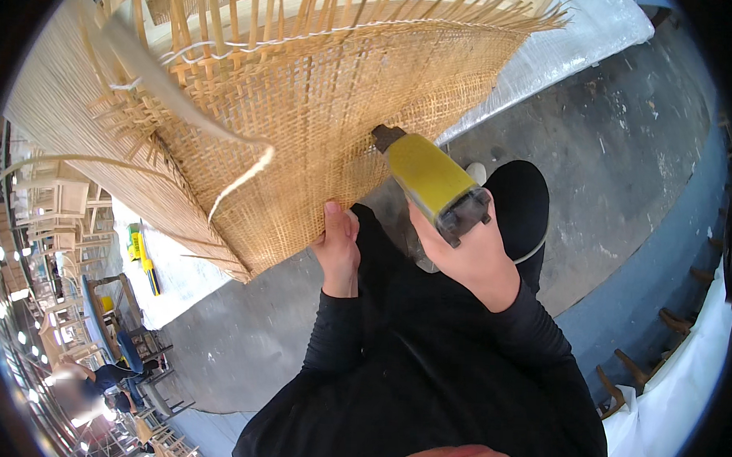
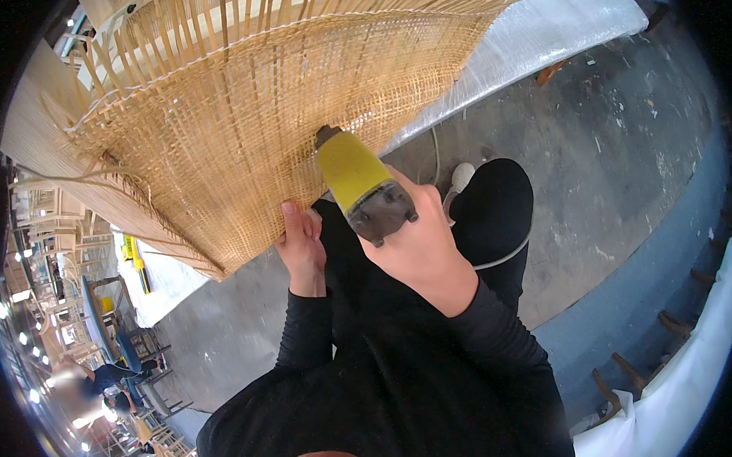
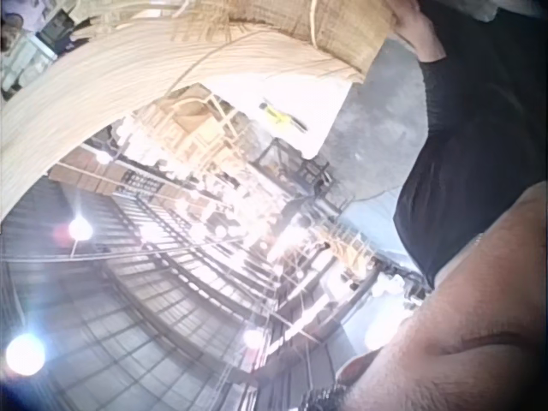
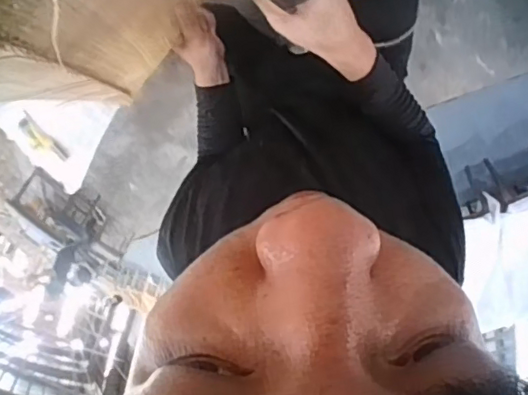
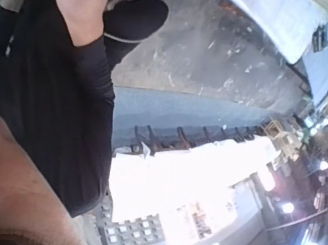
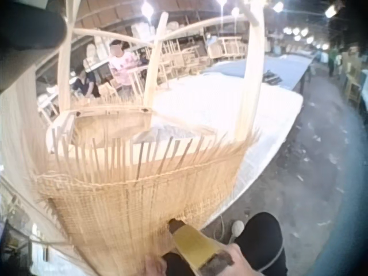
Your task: The person uses a pneumatic staple gun to attach woven cane webbing to the underside of a wooden chair frame. They repeatedly pull the webbing taut, staple it along the frame edges, and trim excess material with a utility knife.
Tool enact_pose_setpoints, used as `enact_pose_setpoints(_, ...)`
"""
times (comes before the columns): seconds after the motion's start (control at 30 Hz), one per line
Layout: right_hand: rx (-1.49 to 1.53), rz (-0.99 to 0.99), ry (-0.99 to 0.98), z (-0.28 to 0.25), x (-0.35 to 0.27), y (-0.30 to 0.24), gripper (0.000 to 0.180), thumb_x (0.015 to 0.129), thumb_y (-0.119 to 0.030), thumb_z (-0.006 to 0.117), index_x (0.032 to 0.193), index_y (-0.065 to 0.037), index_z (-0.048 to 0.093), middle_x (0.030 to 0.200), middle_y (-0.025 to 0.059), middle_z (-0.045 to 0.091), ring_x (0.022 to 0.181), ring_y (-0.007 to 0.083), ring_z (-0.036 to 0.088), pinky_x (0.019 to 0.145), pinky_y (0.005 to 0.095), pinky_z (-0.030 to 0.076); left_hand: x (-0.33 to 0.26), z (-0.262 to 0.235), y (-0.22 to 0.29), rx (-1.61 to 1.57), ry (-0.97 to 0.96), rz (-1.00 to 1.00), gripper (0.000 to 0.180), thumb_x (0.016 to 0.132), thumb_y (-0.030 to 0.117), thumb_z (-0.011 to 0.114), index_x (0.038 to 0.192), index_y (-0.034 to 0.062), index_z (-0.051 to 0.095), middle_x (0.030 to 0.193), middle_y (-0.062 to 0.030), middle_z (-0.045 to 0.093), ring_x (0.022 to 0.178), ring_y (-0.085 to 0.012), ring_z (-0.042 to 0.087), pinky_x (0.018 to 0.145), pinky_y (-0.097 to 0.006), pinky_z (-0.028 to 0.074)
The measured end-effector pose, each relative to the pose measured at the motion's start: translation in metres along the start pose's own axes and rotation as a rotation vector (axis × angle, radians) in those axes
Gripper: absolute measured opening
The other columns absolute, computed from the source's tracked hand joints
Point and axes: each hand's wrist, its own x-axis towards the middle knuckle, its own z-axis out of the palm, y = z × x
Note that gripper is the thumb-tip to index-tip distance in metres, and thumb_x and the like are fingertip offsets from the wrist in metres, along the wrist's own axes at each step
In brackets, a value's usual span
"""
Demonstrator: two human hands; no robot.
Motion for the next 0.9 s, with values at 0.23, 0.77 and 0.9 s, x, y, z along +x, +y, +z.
enact_pose_setpoints(0.23, 0.226, 0.056, 0.041, -0.002, 0.005, -0.016, 0.023, 0.085, -0.001, 0.077, 0.107, 0.001, 0.072, 0.102, 0.0112, 0.075, 0.095, 0.0243, 0.073, 0.084, 0.0345, 0.054, -0.006, -0.002, 0.009, -0.080, 0.077, -0.028, 0.036, 0.110, 0.034, 0.055, 0.081, 0.0131, 0.049, 0.058, 0.0031, 0.036, 0.050, -0.0103, 0.034, 0.050, -0.027, 0.030)
enact_pose_setpoints(0.77, 0.145, -0.032, -0.016, -0.006, -0.003, -0.012, 0.036, 0.078, -0.008, 0.082, 0.112, -0.004, 0.070, 0.101, 0.0126, 0.075, 0.089, 0.0312, 0.073, 0.085, 0.0351, 0.053, -0.001, -0.022, 0.009, 0.013, -0.110, -0.032, 0.028, 0.107, 0.024, 0.060, 0.087, 0.0057, 0.058, 0.063, 0.0017, 0.046, 0.053, -0.0117, 0.044, 0.051, -0.026, 0.038)
enact_pose_setpoints(0.9, 0.512, 0.265, -0.049, -0.043, -0.022, 0.004, 0.032, 0.080, -0.010, 0.084, 0.110, -0.001, 0.074, 0.105, 0.0156, 0.077, 0.094, 0.0241, 0.076, 0.084, 0.0293, 0.054, -0.028, -0.050, 0.056, 0.520, -0.182, -0.074, 0.015, 0.100, 0.014, 0.065, 0.099, -0.0005, 0.065, 0.070, -0.0025, 0.054, 0.064, -0.0116, 0.052, 0.060, -0.026, 0.043)
